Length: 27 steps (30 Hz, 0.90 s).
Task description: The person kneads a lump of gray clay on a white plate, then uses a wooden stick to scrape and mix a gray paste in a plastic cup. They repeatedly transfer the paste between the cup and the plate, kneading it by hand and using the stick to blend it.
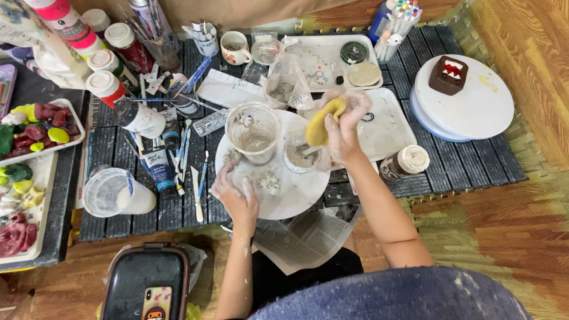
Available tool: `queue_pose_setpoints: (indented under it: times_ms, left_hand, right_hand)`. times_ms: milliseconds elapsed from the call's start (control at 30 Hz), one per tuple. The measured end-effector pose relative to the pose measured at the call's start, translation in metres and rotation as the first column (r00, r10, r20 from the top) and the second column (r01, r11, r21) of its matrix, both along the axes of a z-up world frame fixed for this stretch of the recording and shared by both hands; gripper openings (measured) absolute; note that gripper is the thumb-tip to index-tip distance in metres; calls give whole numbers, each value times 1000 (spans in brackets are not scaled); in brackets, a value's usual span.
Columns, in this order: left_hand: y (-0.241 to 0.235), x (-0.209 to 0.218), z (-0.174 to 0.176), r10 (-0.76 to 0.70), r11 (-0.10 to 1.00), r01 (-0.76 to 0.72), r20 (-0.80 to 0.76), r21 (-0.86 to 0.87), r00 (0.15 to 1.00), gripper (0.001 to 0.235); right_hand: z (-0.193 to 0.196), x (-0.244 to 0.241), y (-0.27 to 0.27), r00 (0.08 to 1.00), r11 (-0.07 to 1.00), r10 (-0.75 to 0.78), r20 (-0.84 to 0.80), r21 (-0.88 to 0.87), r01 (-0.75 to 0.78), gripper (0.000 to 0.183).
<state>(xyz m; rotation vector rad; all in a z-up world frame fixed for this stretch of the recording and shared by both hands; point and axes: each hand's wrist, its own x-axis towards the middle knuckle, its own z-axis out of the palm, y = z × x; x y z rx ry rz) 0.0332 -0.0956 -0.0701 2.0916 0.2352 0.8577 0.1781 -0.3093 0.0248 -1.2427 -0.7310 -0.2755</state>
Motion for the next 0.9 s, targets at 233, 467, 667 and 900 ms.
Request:
queue_pose_setpoints:
  times_ms: [233, 467, 667, 900]
  left_hand:
    - [0, 1, -4, 11, 1000, -11, -33, 1, 999, 50]
    - [-1, -1, 1, 0, 1000, 1, -38, 22, 999, 48]
    - [-5, -3, 6, -4, 998, 8, -66, 64, 998, 47]
    - [-4, 0, 3, 42, 989, -27, -102, 143, 994, 45]
  right_hand:
    - [-19, 9, 17, 987, 996, 58, -152, 73, -47, 27]
    - [6, 5, 33, 951, 999, 27, -307, 35, -17, 21]
    - [51, 19, 55, 952, 966, 124, -281, 253, -51, 20]
    - [61, 29, 122, 907, 940, 319, -276, 212, -267, 27]
